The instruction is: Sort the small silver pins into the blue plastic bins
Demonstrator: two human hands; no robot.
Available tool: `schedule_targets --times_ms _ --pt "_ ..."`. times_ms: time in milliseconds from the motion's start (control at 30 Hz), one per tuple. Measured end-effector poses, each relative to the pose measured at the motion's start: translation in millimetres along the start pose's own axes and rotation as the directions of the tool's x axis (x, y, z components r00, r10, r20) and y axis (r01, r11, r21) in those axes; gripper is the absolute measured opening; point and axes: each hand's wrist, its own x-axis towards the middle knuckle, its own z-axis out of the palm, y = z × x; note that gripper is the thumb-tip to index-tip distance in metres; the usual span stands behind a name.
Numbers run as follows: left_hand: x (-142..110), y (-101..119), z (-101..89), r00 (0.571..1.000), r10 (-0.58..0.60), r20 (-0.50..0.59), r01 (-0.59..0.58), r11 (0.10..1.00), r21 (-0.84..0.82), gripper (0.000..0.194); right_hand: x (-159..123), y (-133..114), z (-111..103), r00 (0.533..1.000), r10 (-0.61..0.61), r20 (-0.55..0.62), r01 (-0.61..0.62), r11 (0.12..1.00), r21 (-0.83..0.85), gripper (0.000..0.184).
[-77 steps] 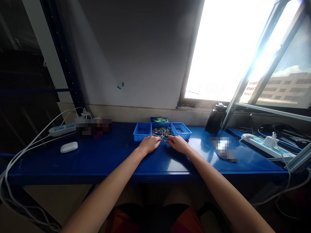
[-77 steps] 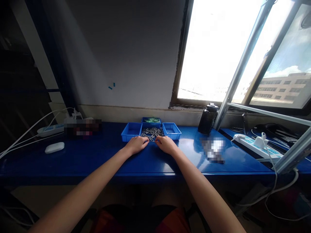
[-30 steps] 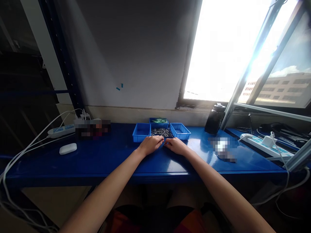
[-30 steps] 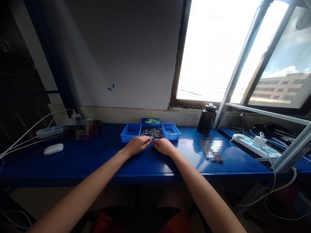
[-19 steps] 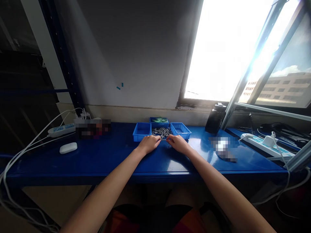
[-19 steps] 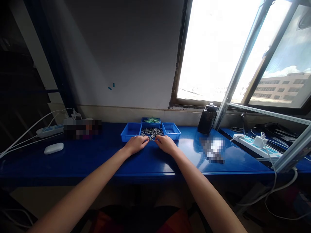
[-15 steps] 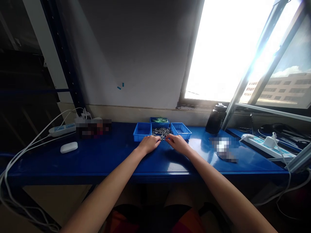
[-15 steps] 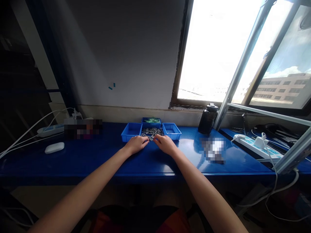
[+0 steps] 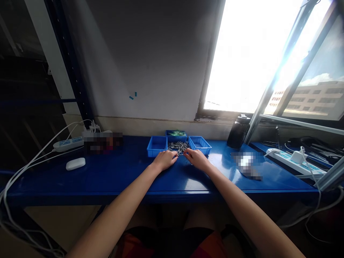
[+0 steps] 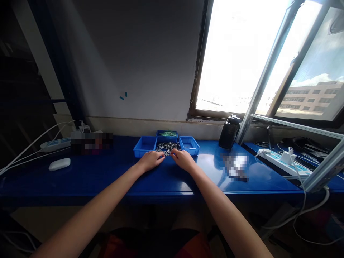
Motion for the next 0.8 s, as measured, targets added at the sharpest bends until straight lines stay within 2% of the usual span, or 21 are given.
schedule_targets --times_ms 133,267,400,600,800 --pt "-0.5 1.0 -2.0 0.998 0.006 -0.068 -0.007 1.0 -0.006 0.026 -0.2 -1.0 -1.9 0.997 0.037 0.063 -0.034 0.998 -0.043 0.024" --pt "-1.7 5.0 -5.2 0.992 0.067 -0.111 -0.071 0.997 -0.035 0.026 -0.5 -2.7 -1.6 0.992 0.036 0.118 -0.03 0.998 -0.051 0.02" --pt "-3.6 8.9 -7.3 0.98 0.159 -0.121 -0.168 0.984 -0.061 0.024 -0.7 -2.9 0.8 0.99 0.038 0.139 -0.032 0.999 -0.044 0.019" --pt "-5.6 10.0 -8.1 0.964 0.228 -0.136 -0.241 0.967 -0.084 0.022 -0.9 -1.5 3.9 0.987 0.063 0.149 -0.053 0.996 -0.072 0.019" --pt "-5.8 10.8 -9.3 0.969 0.22 -0.111 -0.23 0.97 -0.083 0.024 -0.7 -0.1 5.1 0.989 0.058 0.136 -0.046 0.995 -0.085 0.016"
